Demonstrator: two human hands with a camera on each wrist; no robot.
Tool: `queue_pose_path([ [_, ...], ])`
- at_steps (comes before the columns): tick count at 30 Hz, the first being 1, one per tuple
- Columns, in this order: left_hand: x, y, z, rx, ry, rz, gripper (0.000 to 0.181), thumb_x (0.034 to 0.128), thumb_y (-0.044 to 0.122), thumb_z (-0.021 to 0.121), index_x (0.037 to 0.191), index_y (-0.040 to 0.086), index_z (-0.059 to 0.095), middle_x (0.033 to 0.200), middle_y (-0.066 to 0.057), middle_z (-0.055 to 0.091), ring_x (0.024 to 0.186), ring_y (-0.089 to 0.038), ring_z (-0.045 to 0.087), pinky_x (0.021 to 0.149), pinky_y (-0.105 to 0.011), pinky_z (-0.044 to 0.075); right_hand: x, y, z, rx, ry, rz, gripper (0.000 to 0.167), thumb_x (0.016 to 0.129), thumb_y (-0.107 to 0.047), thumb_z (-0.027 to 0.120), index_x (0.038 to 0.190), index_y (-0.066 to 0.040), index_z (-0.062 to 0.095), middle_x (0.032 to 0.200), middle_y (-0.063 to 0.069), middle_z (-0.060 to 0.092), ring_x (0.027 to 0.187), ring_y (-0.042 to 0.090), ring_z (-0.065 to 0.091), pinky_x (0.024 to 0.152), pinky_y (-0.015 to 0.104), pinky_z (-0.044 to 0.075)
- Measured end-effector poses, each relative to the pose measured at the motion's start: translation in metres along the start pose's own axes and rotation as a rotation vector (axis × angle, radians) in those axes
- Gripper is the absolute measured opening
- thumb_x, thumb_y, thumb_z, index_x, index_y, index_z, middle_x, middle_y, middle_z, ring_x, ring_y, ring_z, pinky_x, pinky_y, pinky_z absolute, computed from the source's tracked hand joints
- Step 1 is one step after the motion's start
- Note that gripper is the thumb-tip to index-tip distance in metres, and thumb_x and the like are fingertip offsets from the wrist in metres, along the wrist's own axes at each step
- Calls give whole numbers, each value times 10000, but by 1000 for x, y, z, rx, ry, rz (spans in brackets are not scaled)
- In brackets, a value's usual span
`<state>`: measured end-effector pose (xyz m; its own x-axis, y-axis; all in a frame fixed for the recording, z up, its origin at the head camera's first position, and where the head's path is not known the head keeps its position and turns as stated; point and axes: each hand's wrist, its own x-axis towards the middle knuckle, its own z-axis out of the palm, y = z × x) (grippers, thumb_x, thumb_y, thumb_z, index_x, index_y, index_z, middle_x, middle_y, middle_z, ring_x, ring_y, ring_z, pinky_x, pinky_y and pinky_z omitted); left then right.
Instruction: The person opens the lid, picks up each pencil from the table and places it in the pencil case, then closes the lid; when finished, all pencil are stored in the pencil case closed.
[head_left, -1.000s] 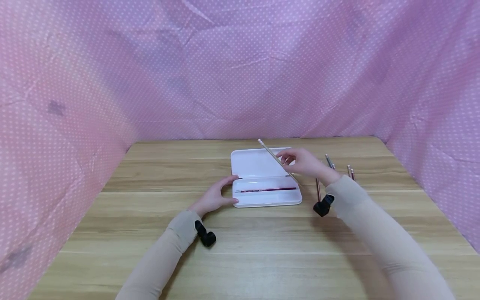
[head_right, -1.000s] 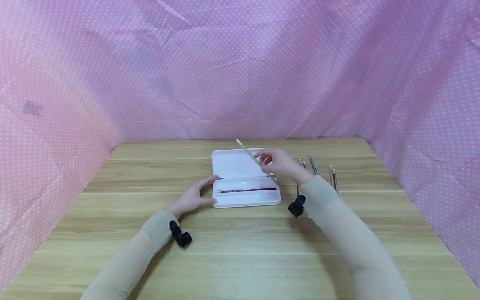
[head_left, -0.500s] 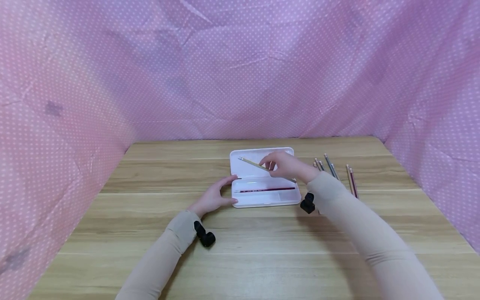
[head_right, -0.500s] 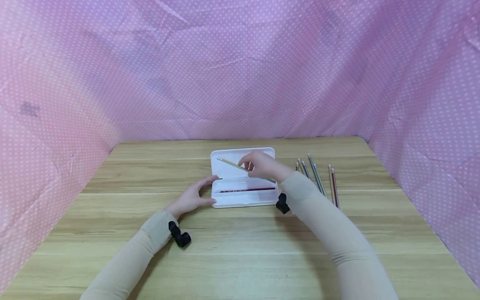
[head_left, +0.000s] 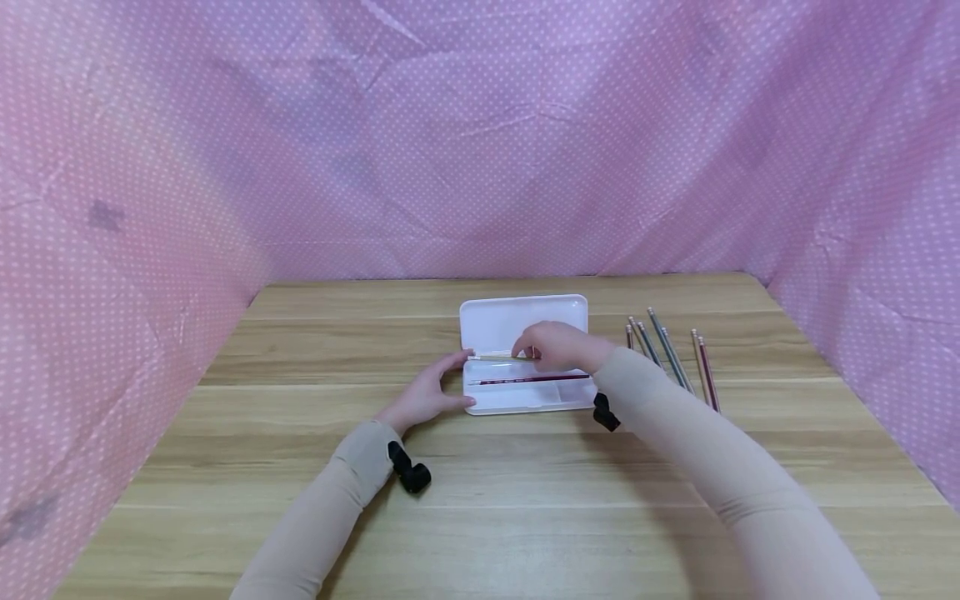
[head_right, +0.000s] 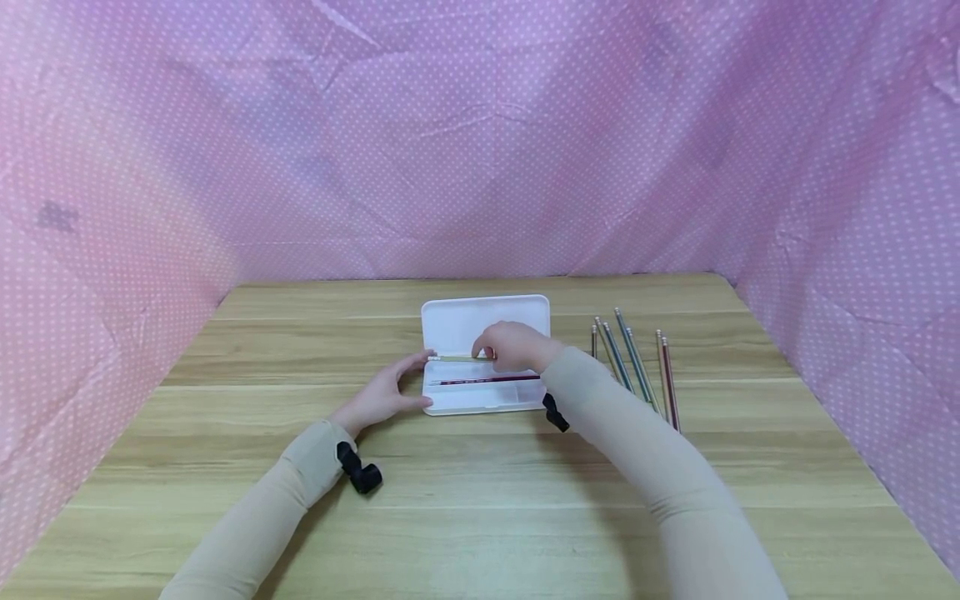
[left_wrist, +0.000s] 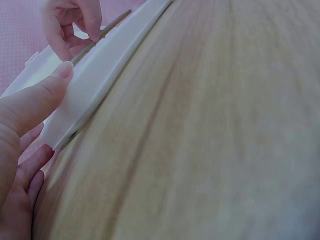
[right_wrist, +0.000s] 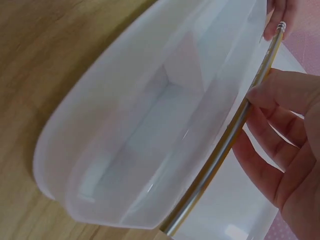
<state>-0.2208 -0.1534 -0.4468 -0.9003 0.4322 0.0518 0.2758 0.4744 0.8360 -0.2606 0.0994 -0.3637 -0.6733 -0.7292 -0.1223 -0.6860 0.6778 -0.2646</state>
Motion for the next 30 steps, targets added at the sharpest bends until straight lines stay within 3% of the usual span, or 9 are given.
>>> queue_pose_path([
  [7, 1, -1, -1, -3, -8, -9, 769, 773, 178, 788, 1439, 193, 405, 1423, -67, 471, 1332, -237, 396, 1141, -439, 260, 6, -1, 10, -68, -43, -29, 265, 862, 17, 606, 1078, -95, 712, 937, 39, 678, 839, 156, 567, 879, 352, 494],
  [11, 1, -1, -1, -4, -9, -6, 770, 777, 186, 786, 1443, 192, 400, 1430, -65, 465, 1340, -238, 387, 1144, -443, 254, 9, 0, 16, -90, -57, -37, 302, 842, 68, 570, 1054, -89, 717, 941, 41, 679, 868, 159, 570, 910, 355, 490],
  [22, 1, 1, -3, 7, -8, -13, 774, 769, 183, 791, 1440, 191, 405, 1433, -62, 461, 1342, -239, 383, 1146, -440, 250, 9, -2, 17, 18, -97, 44, 379, 836, 111, 512, 1080, -97, 714, 1003, 44, 693, 897, 148, 584, 917, 344, 491],
  [30, 1, 0, -3, 16, -8, -17, 770, 770, 205, 792, 1438, 202, 410, 1451, -47, 444, 1369, -230, 350, 1151, -440, 240, 6, -2, 15, 54, -86, 46, 370, 851, 98, 504, 1111, -82, 696, 994, 50, 687, 894, 149, 580, 904, 336, 494],
])
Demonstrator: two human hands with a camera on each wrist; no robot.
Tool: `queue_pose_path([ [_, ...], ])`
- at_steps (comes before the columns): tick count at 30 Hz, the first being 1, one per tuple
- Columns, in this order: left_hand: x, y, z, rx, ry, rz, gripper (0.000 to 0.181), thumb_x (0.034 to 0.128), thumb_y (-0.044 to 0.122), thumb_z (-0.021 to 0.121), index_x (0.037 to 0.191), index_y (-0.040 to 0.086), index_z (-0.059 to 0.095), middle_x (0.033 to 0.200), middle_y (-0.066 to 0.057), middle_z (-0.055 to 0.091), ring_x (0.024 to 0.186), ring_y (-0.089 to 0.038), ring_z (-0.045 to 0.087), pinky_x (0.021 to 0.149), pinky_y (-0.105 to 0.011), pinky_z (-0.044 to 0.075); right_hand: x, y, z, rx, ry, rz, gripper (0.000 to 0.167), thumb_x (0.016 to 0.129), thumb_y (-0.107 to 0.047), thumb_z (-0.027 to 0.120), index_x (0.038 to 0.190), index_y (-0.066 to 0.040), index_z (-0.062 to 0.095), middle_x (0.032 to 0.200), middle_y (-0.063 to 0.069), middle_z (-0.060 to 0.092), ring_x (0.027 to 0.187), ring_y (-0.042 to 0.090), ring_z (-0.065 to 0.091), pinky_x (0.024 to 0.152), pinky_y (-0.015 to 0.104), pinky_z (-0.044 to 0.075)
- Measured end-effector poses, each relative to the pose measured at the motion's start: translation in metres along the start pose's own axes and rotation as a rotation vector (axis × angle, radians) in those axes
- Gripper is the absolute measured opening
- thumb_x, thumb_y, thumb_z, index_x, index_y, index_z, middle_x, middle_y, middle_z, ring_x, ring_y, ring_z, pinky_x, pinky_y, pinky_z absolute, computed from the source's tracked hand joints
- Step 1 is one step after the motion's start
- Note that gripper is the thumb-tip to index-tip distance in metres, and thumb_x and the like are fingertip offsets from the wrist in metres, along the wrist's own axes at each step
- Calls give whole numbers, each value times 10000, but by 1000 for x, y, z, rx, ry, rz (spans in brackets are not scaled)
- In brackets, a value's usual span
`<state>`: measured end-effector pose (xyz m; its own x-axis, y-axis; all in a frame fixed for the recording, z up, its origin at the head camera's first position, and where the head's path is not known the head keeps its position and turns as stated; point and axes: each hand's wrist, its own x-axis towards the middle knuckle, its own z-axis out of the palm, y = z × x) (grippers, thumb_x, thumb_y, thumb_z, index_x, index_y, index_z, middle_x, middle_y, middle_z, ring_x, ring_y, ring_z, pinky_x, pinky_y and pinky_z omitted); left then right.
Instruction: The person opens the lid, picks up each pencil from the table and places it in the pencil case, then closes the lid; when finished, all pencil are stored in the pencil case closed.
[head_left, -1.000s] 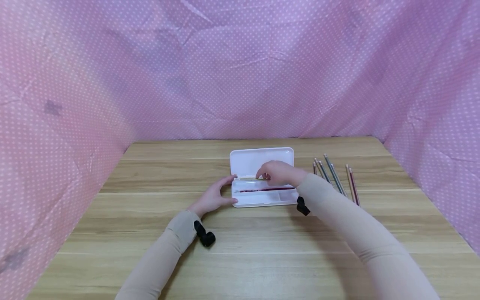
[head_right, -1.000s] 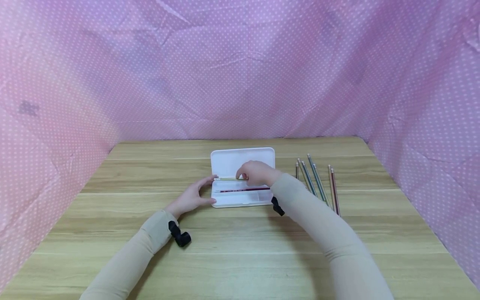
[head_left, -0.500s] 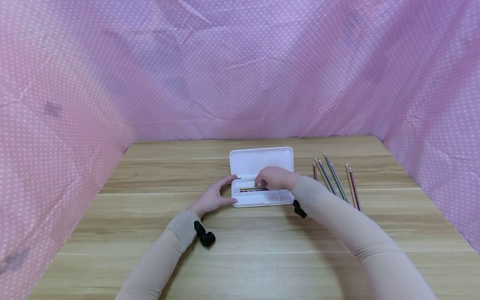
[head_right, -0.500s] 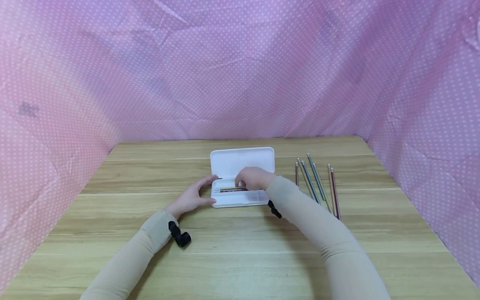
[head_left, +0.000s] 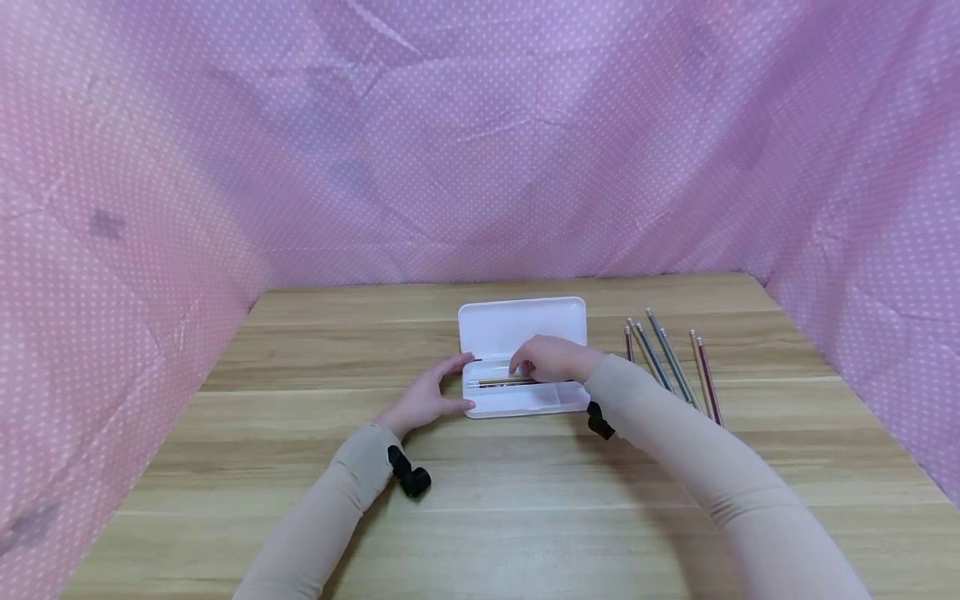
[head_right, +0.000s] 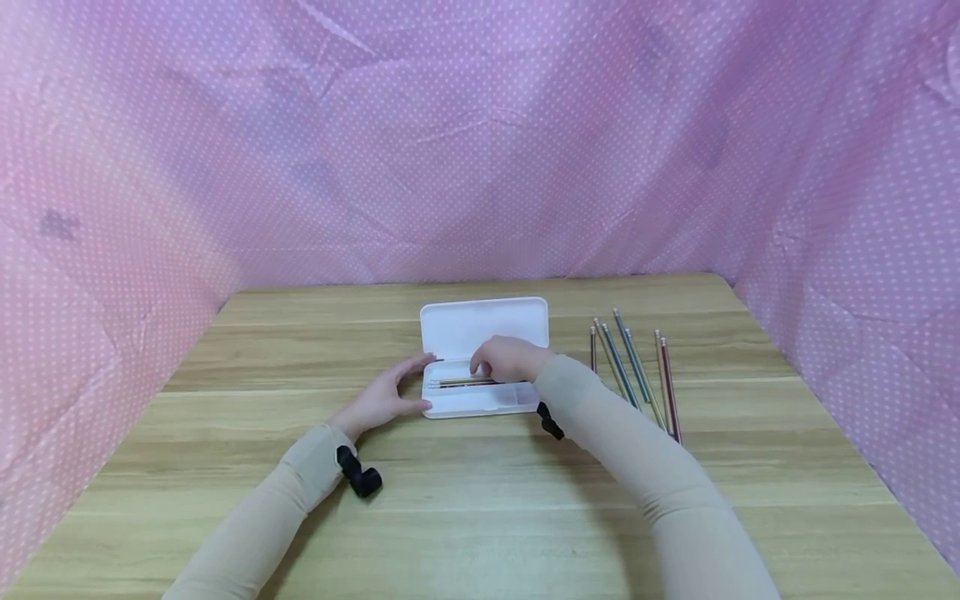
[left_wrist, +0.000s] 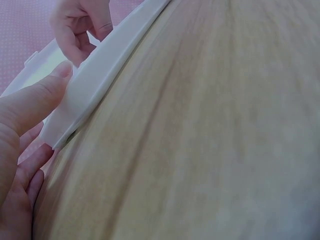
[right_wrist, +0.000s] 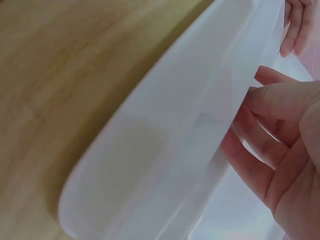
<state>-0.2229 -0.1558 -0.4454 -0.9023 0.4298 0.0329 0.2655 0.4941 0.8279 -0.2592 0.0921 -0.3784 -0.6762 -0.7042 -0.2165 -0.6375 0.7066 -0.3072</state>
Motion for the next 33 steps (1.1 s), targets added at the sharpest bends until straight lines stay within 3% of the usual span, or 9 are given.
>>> queue_pose_path([
  [12, -4, -4, 4, -20, 16, 9, 772, 752, 170, 803, 1427, 175, 428, 1410, -86, 487, 1342, -248, 386, 1140, -450, 259, -9, -2, -7, 84, 84, 11, 282, 894, -27, 589, 1162, -75, 663, 936, 36, 655, 884, 171, 576, 879, 361, 493],
  [23, -2, -1, 4, 4, 10, 2, 780, 760, 211, 800, 1437, 213, 411, 1437, -50, 459, 1358, -233, 366, 1149, -446, 244, -31, 9, 0, 224, 353, -85, 242, 841, -29, 646, 1079, 8, 669, 849, 48, 669, 831, 187, 631, 786, 354, 538],
  [30, -2, 0, 4, 12, 12, 1, 782, 761, 219, 799, 1438, 228, 408, 1430, -48, 465, 1343, -235, 384, 1145, -447, 250, -53, 21, 8, 413, 358, 40, 277, 876, -74, 649, 1144, -2, 644, 872, 39, 638, 883, 194, 589, 780, 325, 518],
  [33, -2, 0, 5, 3, 13, -9, 781, 761, 216, 799, 1436, 238, 409, 1425, -47, 469, 1341, -232, 386, 1146, -443, 249, -62, 26, 10, 434, 364, 80, 281, 877, -78, 649, 1147, -5, 641, 883, 39, 641, 885, 188, 574, 764, 301, 487],
])
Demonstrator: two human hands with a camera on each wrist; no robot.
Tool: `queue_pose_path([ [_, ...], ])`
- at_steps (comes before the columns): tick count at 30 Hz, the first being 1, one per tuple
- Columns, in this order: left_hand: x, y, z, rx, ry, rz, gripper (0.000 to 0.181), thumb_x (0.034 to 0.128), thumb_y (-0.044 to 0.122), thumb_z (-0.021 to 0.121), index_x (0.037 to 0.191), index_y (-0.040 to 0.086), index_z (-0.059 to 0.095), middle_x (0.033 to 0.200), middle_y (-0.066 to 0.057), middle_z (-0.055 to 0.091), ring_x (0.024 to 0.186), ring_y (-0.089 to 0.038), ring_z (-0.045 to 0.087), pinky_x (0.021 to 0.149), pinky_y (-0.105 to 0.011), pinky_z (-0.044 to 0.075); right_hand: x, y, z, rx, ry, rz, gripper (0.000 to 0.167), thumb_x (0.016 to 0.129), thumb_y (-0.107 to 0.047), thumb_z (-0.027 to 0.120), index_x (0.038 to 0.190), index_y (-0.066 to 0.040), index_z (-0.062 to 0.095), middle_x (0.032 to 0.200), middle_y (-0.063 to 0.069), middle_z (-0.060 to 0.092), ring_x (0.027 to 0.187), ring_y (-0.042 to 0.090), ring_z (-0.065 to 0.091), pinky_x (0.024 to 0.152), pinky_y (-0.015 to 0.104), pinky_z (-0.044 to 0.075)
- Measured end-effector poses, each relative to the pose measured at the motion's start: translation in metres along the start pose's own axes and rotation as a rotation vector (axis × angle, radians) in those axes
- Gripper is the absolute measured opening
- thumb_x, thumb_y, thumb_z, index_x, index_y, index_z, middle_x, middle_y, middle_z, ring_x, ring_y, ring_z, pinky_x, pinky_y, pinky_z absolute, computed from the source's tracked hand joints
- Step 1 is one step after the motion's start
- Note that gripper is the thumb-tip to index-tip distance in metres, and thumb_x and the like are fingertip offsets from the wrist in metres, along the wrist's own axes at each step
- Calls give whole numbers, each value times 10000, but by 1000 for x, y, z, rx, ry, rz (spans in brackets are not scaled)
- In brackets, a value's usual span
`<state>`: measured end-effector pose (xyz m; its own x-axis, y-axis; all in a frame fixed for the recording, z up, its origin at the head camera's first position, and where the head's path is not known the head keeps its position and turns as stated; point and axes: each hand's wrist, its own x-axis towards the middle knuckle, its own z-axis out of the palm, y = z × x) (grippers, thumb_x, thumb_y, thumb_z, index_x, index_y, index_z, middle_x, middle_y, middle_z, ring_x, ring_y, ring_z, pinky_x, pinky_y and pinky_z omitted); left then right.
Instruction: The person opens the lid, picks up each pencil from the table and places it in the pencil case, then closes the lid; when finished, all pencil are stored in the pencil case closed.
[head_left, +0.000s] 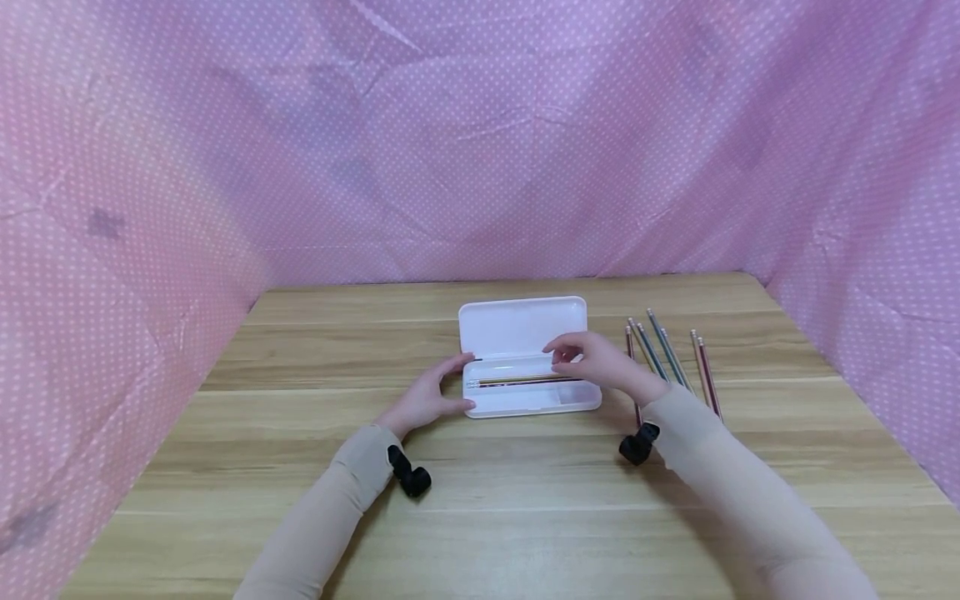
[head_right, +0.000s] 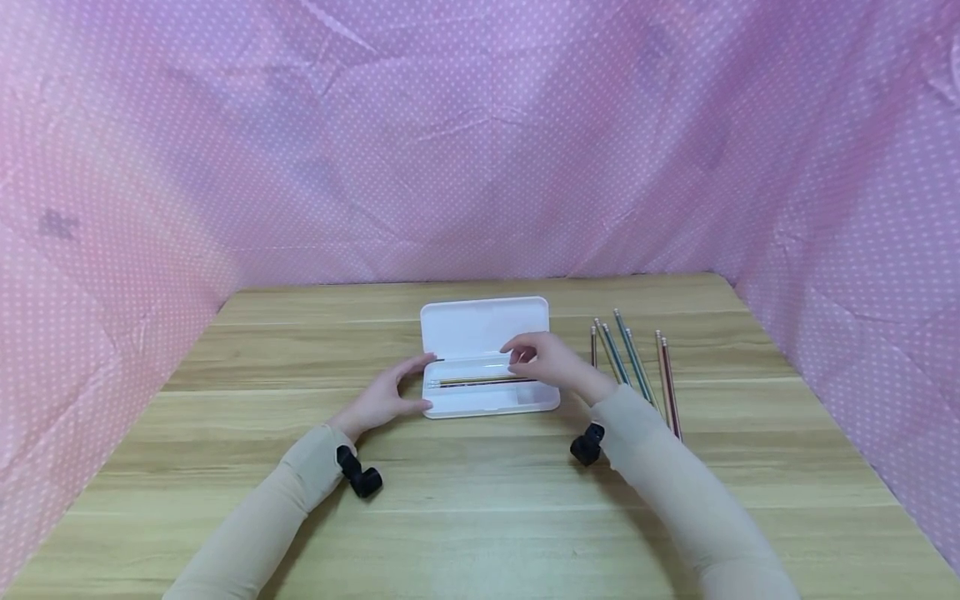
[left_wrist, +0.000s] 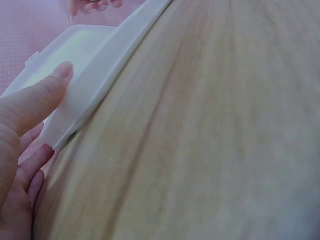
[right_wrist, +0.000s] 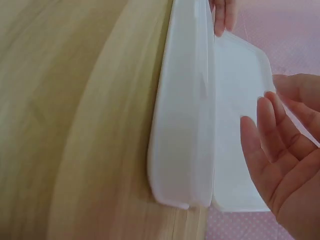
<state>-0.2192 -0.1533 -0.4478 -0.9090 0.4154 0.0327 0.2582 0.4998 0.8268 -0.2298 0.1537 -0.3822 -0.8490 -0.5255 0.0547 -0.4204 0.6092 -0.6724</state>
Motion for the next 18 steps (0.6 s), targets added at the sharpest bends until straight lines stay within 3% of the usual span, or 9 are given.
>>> queue_pose_path([
  [7, 0, 1, -1, -18, -1, 3, 783, 760, 219, 800, 1436, 241, 407, 1437, -47, 458, 1349, -238, 377, 1151, -448, 234, -19, 10, -6, 50, 44, 23, 279, 876, -63, 643, 1138, 33, 635, 917, 83, 656, 868, 181, 580, 746, 261, 494],
  [13, 0, 1, -1, -21, 0, -4, 777, 760, 217, 800, 1433, 243, 411, 1429, -45, 467, 1346, -239, 381, 1146, -457, 239, -40, 26, -14, 137, 95, 97, 316, 878, -90, 645, 1166, 37, 624, 989, 125, 656, 873, 120, 564, 714, 197, 498],
  [18, 1, 1, -1, -12, -2, -15, 772, 763, 212, 797, 1432, 253, 413, 1424, -32, 472, 1337, -224, 393, 1145, -443, 248, -56, 37, -23, 168, 119, 112, 359, 880, -123, 659, 1190, 49, 603, 1039, 171, 649, 870, 37, 553, 727, 183, 495],
])
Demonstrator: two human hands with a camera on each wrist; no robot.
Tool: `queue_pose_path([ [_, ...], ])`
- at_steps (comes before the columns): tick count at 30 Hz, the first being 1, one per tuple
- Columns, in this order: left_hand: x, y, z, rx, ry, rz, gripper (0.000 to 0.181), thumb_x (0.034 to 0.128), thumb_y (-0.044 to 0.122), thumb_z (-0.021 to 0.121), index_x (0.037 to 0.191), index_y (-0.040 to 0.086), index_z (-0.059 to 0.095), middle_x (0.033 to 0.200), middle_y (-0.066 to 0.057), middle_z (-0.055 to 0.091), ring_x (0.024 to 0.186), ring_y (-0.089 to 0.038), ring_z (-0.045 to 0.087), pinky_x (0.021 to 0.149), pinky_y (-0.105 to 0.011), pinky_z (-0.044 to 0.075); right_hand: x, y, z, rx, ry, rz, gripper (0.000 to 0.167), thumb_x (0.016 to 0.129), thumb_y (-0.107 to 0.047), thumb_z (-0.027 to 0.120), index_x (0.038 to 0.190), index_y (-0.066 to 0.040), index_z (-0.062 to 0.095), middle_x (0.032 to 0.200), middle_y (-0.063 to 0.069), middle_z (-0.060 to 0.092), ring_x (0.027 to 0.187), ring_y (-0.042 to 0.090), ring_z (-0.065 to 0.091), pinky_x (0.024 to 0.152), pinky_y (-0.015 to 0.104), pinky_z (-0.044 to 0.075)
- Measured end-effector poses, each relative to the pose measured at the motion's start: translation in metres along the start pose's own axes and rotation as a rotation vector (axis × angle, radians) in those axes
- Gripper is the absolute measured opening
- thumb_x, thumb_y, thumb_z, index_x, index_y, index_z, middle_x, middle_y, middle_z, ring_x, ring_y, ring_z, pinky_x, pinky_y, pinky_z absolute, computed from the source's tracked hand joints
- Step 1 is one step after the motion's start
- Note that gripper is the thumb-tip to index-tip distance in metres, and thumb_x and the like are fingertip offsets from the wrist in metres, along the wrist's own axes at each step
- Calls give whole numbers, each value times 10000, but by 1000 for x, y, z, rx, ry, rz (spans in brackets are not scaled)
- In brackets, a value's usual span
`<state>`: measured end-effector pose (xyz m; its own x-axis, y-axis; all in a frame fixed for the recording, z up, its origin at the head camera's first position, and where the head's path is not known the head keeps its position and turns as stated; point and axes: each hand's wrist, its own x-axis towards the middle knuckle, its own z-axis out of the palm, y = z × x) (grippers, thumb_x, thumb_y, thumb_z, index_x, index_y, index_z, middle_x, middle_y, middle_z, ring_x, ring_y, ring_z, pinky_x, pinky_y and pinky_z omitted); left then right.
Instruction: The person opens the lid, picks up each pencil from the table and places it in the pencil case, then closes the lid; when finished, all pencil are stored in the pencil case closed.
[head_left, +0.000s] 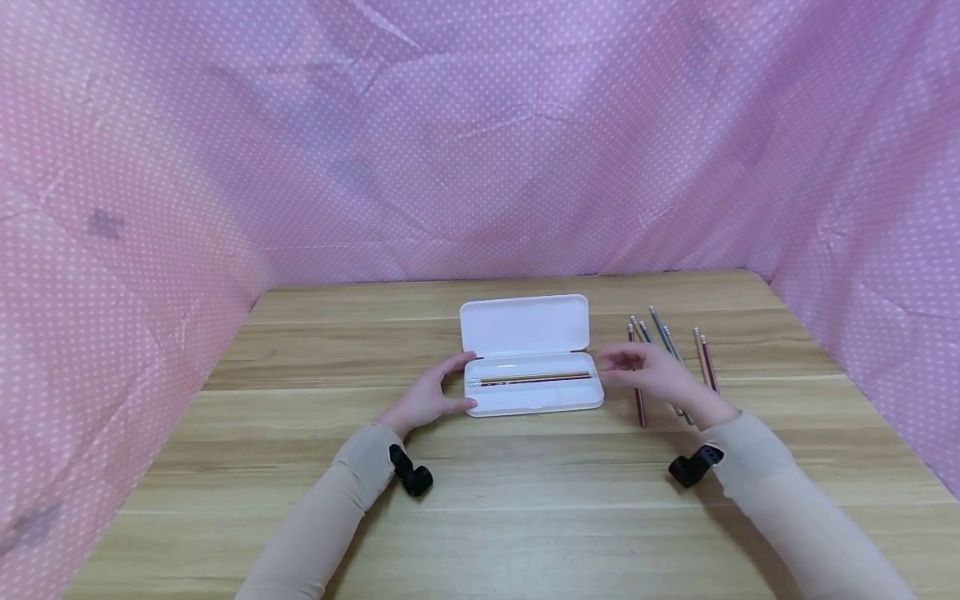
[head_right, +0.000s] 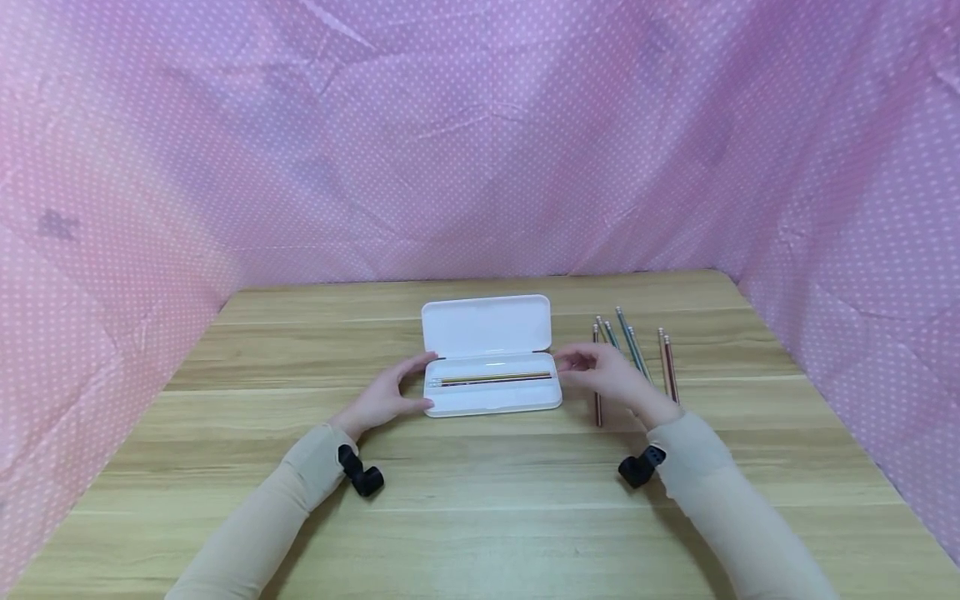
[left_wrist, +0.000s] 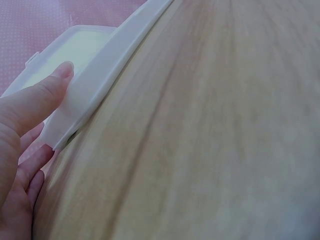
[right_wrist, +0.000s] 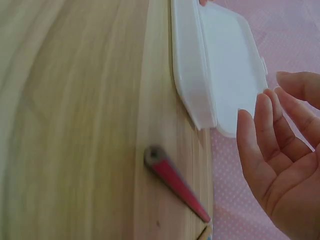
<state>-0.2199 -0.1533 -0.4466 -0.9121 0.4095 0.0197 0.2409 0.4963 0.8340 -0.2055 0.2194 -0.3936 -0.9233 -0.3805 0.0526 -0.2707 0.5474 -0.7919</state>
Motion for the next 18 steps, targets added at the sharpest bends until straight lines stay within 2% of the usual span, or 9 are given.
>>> queue_pose_path([
  [10, 0, 0, 1, -8, -16, 3, 770, 766, 206, 795, 1433, 246, 412, 1434, -30, 458, 1332, -222, 398, 1142, -438, 258, -20, 5, -18, 60, 9, 51, 408, 907, -141, 632, 1248, 68, 550, 1089, 222, 617, 878, -22, 563, 739, 179, 514],
  [13, 0, 1, 1, -6, -14, 2, 780, 765, 217, 796, 1438, 247, 404, 1447, -32, 444, 1348, -226, 377, 1149, -441, 243, -24, 6, -21, 62, 22, 63, 419, 912, -150, 627, 1253, 78, 540, 1059, 168, 630, 872, -34, 568, 744, 181, 520],
  [18, -1, 1, 1, 2, -9, 11, 778, 769, 219, 793, 1441, 238, 400, 1460, -37, 427, 1360, -235, 359, 1151, -449, 235, -31, 10, -29, 123, 34, 49, 428, 914, -100, 612, 1254, 133, 497, 992, 27, 636, 857, -27, 583, 739, 212, 546],
])
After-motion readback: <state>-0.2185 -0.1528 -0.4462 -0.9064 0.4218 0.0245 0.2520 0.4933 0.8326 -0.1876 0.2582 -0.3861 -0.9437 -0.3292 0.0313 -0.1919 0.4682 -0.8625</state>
